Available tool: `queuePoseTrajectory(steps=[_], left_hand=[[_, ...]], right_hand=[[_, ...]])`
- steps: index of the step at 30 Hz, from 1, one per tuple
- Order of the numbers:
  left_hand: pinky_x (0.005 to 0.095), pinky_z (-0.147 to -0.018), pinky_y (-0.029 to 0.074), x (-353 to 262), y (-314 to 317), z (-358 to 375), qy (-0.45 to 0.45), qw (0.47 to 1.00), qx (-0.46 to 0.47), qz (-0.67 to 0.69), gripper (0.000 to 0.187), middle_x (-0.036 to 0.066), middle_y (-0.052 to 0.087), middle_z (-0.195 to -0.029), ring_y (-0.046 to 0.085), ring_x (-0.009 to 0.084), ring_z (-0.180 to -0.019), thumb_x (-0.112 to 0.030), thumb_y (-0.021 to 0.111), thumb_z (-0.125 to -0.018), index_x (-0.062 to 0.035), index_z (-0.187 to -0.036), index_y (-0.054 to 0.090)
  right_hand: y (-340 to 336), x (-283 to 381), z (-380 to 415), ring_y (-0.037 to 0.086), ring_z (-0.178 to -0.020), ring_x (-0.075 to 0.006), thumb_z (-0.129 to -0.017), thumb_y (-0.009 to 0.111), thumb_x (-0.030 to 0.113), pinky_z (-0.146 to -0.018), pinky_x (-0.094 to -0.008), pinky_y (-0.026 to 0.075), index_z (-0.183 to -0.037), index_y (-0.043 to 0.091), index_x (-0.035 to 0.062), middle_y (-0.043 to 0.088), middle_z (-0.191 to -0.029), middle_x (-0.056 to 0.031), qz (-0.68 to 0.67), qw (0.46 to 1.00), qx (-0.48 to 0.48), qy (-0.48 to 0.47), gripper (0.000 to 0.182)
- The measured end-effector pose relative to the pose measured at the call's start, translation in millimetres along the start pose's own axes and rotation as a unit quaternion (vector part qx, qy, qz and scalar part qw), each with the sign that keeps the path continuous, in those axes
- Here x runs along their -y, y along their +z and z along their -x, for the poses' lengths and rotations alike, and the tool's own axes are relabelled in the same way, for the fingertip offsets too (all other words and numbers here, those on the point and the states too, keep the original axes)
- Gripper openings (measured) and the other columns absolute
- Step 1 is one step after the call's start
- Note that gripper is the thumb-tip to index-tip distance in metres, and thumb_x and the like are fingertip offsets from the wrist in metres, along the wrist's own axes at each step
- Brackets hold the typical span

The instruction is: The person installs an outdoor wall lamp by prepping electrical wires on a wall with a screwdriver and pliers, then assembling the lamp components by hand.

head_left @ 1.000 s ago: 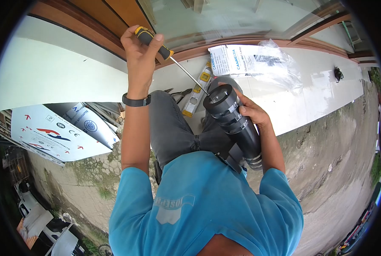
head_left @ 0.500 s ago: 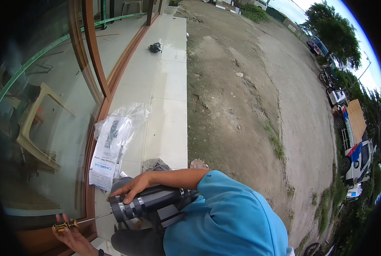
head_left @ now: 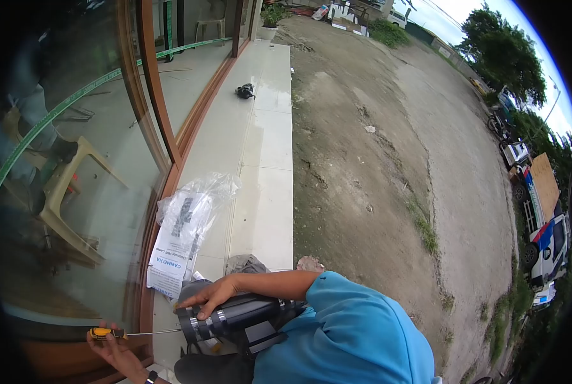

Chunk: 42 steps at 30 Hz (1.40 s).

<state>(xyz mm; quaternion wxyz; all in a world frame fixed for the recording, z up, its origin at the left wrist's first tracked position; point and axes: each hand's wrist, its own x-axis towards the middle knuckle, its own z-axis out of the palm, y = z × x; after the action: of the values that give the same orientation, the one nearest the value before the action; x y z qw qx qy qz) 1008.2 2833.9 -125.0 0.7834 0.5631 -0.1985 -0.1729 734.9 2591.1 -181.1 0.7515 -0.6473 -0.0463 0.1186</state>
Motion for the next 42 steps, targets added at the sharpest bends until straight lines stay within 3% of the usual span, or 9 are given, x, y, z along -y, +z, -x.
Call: queuePoseTrajectory(steps=[6,10,17,20,23,29,32,35,42], left_hand=[[0.0394,-0.100,0.050,-14,39,12,-0.041,0.957,-0.213,-0.193,0.059,0.016,0.045,-0.156,0.052,0.0303,-0.135,-0.016,0.064,-0.103,-0.0176,-0.154,0.033],[0.0367,-0.097,0.053,-15,16,22,0.014,0.992,-0.018,0.125,0.061,0.016,0.051,-0.145,0.062,0.0280,-0.115,-0.010,0.065,-0.101,-0.0163,-0.154,0.035],[0.0356,-0.092,0.055,2,5,15,-0.002,0.985,-0.123,-0.121,0.063,0.010,0.056,-0.134,0.061,0.0202,-0.109,-0.014,0.068,-0.101,-0.0249,-0.154,0.036],[0.0374,-0.094,0.053,11,1,11,0.037,0.985,-0.140,-0.096,0.063,0.012,0.055,-0.132,0.058,0.0204,-0.113,-0.015,0.070,-0.100,-0.0221,-0.152,0.036],[0.0369,-0.094,0.051,-17,14,26,-0.009,0.989,-0.008,0.148,0.060,0.011,0.049,-0.132,0.054,0.0201,-0.115,-0.011,0.070,-0.099,-0.0166,-0.148,0.036],[0.0421,-0.098,0.052,5,2,9,0.082,0.977,-0.102,-0.171,0.056,0.013,0.050,-0.133,0.056,0.0244,-0.118,-0.011,0.064,-0.102,-0.0164,-0.150,0.035],[0.0408,-0.098,0.052,5,2,6,0.036,0.977,-0.146,-0.148,0.058,0.013,0.051,-0.133,0.056,0.0242,-0.118,-0.007,0.066,-0.100,-0.0166,-0.149,0.035],[0.0335,-0.096,0.049,-14,12,18,0.000,0.988,-0.025,0.149,0.058,0.010,0.050,-0.129,0.053,0.0211,-0.113,-0.011,0.071,-0.098,-0.0155,-0.144,0.037],[0.0405,-0.101,0.049,25,-17,-1,0.065,0.978,-0.128,-0.149,0.054,0.014,0.053,-0.135,0.056,0.0261,-0.122,-0.007,0.068,-0.098,-0.0155,-0.143,0.039]], right_hand=[[2,0,1,0.029,-0.152,-0.0355,-0.090,0.070,0.061,-0.123,-0.0421,0.023,-0.165,0.021,0.0084,0.031,-0.163,-0.0233,-0.019,1.000,-0.004,0.013,0.103],[2,1,5,0.023,-0.155,-0.0367,-0.092,0.067,0.062,-0.125,-0.0441,0.019,-0.166,0.020,0.0095,0.028,-0.165,-0.0226,-0.031,0.999,0.006,0.027,0.103],[-4,-8,0,0.019,-0.156,-0.0341,-0.092,0.067,0.065,-0.125,-0.0447,0.017,-0.166,0.017,0.0099,0.024,-0.167,-0.0212,-0.059,0.997,0.014,0.047,0.105],[-8,-14,-2,0.021,-0.155,-0.0333,-0.092,0.067,0.064,-0.124,-0.0434,0.020,-0.166,0.016,0.0097,0.025,-0.166,-0.0216,-0.035,0.998,0.002,0.050,0.105],[-8,-12,-1,0.022,-0.155,-0.0332,-0.092,0.067,0.063,-0.124,-0.0423,0.021,-0.167,0.015,0.0099,0.026,-0.165,-0.0223,-0.025,0.999,0.001,0.041,0.105],[-9,-14,-5,0.022,-0.155,-0.0343,-0.092,0.067,0.063,-0.124,-0.0418,0.020,-0.167,0.013,0.0097,0.025,-0.166,-0.0228,-0.021,0.998,0.017,0.056,0.106],[-7,-9,-2,0.022,-0.155,-0.0345,-0.094,0.066,0.063,-0.124,-0.0419,0.020,-0.167,0.011,0.0094,0.025,-0.166,-0.0229,-0.022,0.998,0.006,0.057,0.106],[-11,-14,-4,0.021,-0.155,-0.0345,-0.094,0.065,0.062,-0.125,-0.0419,0.019,-0.167,0.011,0.0094,0.025,-0.166,-0.0229,-0.006,0.998,0.012,0.055,0.105],[-9,-6,-5,0.022,-0.155,-0.0348,-0.093,0.064,0.066,-0.124,-0.0427,0.019,-0.167,0.011,0.0094,0.027,-0.165,-0.0230,0.005,0.997,0.031,0.065,0.107]])
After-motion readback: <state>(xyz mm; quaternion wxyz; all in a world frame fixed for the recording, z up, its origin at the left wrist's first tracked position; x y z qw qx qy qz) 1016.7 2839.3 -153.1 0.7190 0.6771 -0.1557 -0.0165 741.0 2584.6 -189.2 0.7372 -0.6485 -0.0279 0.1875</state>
